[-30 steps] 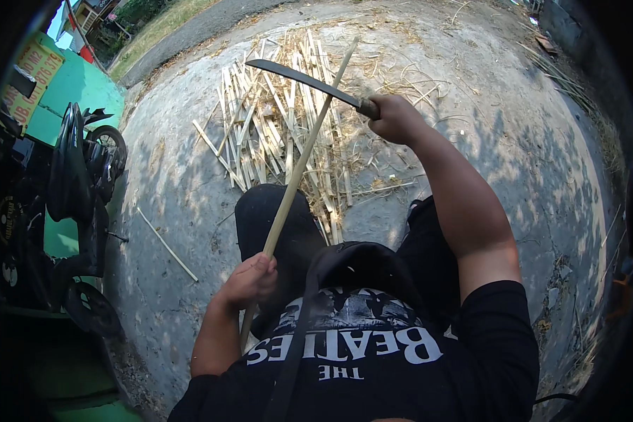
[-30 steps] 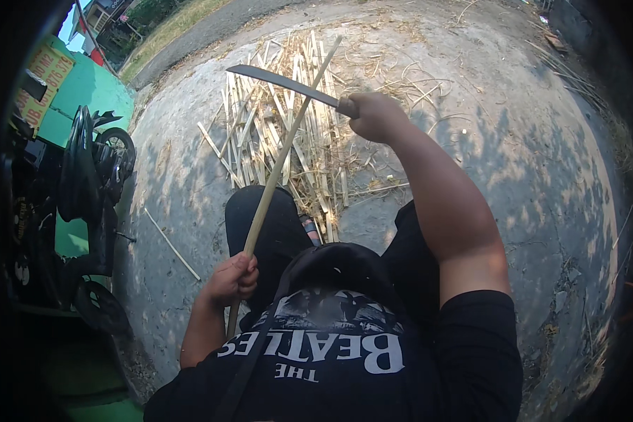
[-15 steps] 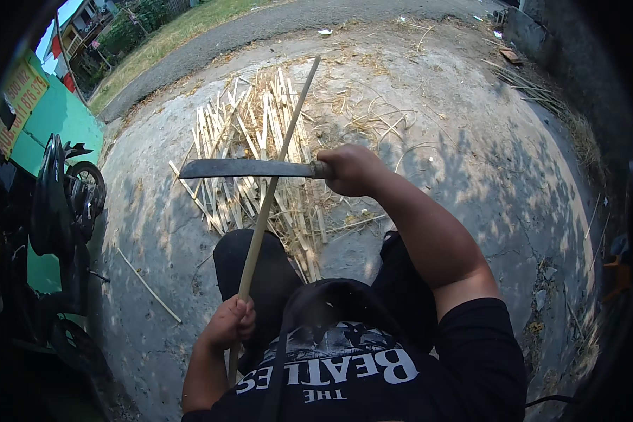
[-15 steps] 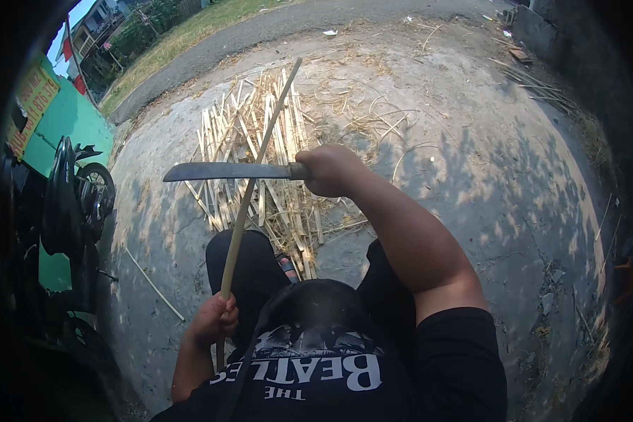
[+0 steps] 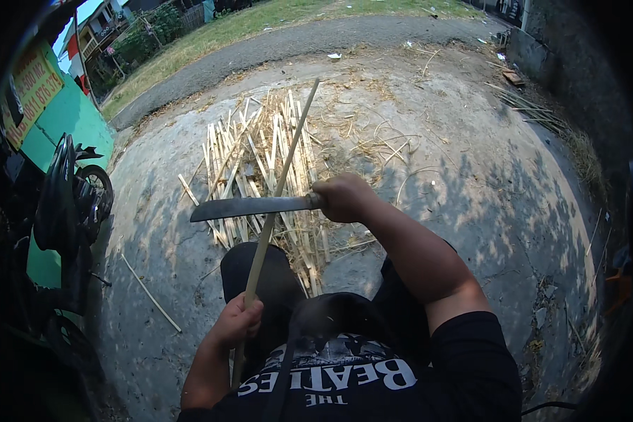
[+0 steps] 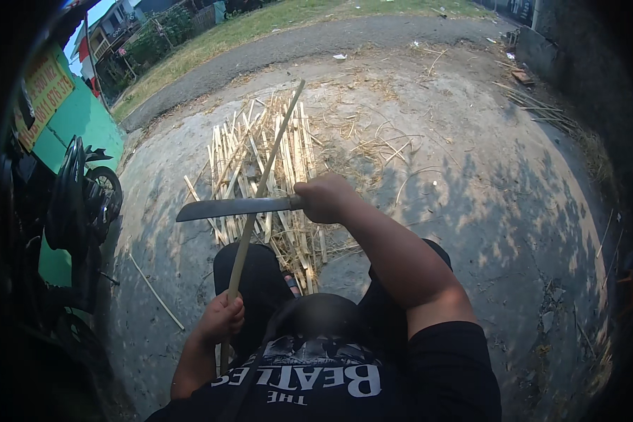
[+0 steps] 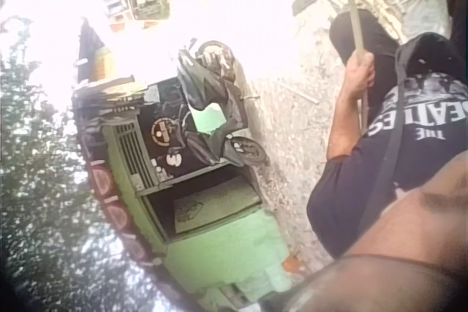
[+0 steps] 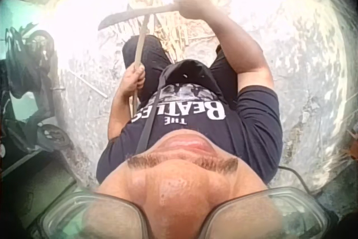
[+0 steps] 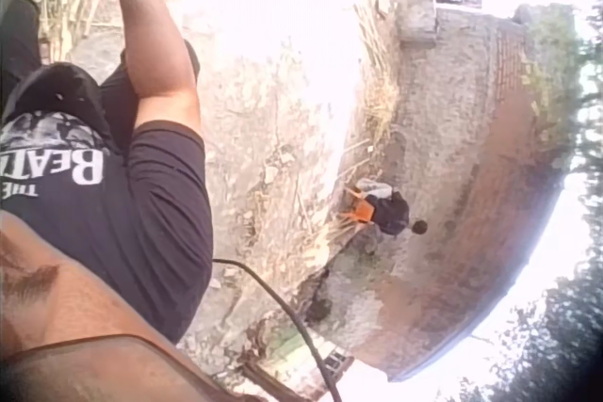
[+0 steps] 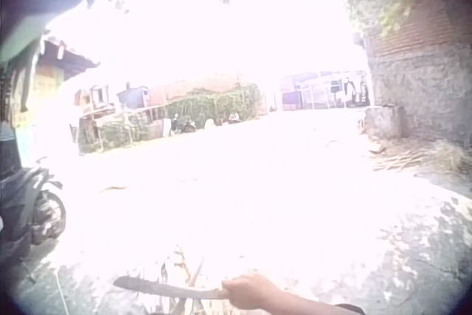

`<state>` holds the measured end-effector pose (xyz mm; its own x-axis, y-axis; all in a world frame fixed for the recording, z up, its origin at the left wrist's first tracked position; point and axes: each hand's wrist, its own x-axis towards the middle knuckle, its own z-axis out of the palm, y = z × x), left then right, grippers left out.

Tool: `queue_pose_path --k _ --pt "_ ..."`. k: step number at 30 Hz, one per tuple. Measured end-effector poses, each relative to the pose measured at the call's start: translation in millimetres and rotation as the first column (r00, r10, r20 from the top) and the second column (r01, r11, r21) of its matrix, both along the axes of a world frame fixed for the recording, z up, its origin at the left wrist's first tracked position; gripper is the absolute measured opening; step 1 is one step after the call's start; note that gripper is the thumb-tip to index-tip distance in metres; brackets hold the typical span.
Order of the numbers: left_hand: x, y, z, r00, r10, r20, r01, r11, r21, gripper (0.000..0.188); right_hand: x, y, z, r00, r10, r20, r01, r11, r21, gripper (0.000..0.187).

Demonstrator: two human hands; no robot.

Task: The person shaves and scrapes bamboo sticks using a knife.

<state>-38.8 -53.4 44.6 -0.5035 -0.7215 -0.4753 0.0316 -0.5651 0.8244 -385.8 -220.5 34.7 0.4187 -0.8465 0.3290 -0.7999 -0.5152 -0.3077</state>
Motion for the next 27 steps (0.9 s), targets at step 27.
queue_pose_path --k 27 --pt "-8 -5 -5 0.514 0.324 0.794 0.313 0.791 -0.525 0.033 -16 -8 -2 0.930 -0.171 0.326 0.077 0.956 0.282 0.020"
